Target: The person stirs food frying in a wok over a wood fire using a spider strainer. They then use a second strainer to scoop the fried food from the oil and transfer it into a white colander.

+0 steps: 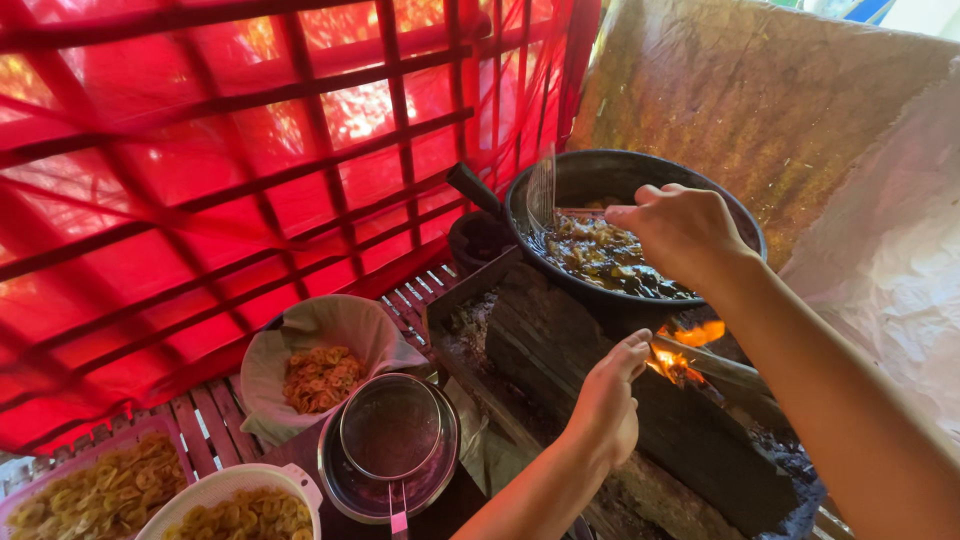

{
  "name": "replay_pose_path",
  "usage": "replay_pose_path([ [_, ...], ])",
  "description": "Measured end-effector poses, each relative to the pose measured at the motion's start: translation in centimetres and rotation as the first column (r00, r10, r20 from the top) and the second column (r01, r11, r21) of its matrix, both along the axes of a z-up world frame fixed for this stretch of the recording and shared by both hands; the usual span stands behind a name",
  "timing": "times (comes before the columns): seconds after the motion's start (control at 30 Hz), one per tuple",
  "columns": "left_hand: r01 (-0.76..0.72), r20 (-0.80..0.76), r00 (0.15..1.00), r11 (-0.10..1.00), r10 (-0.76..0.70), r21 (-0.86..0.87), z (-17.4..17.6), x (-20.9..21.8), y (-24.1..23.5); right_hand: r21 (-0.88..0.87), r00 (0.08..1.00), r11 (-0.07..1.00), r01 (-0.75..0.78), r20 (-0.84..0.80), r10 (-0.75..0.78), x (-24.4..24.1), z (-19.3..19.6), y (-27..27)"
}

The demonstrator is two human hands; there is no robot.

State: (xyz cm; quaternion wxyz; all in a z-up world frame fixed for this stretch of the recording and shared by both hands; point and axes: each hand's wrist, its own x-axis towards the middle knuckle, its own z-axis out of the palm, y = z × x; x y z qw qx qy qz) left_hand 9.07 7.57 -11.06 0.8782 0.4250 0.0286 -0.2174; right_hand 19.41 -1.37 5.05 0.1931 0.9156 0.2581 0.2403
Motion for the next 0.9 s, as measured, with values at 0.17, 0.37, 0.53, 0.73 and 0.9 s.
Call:
replay_pose_path([
  [0.17, 0.033, 0.004, 0.999, 0.999, -0.033, -0.007, 1.1, -0.9, -1.1, -0.347, 0.996, 0.937, 0.049, 0.085, -0.021, -1.0, -2.8, 1.9],
  [0.37, 0.058, -0.012, 0.998, 0.998, -0.057, 0.027, 0.8, -1.3, -1.6, -0.208, 0.972, 0.975, 0.074, 0.232, -0.024, -1.5, -1.2, -2.6],
  [0.53, 0.081, 0.002, 0.997, 0.997, -0.081, 0.005, 0.4, -1.7, -3.4, -0.014, 0.955, 0.97, 0.244, 0.175, -0.238, -4.3, 1.7, -8.8],
  [0.73, 0.128, 0.004, 0.992, 0.991, -0.128, -0.026, -0.3, -2.5, -5.9, -0.002, 0.893, 0.909, 0.416, 0.189, -0.408, -8.0, 2.9, -13.6],
  [0.9, 0.16, 0.05, 0.986, 0.987, -0.159, -0.023, -0.6, -3.1, -6.8, -0.068, 0.842, 0.844, 0.532, 0.155, -0.518, -10.1, 3.5, -13.9],
])
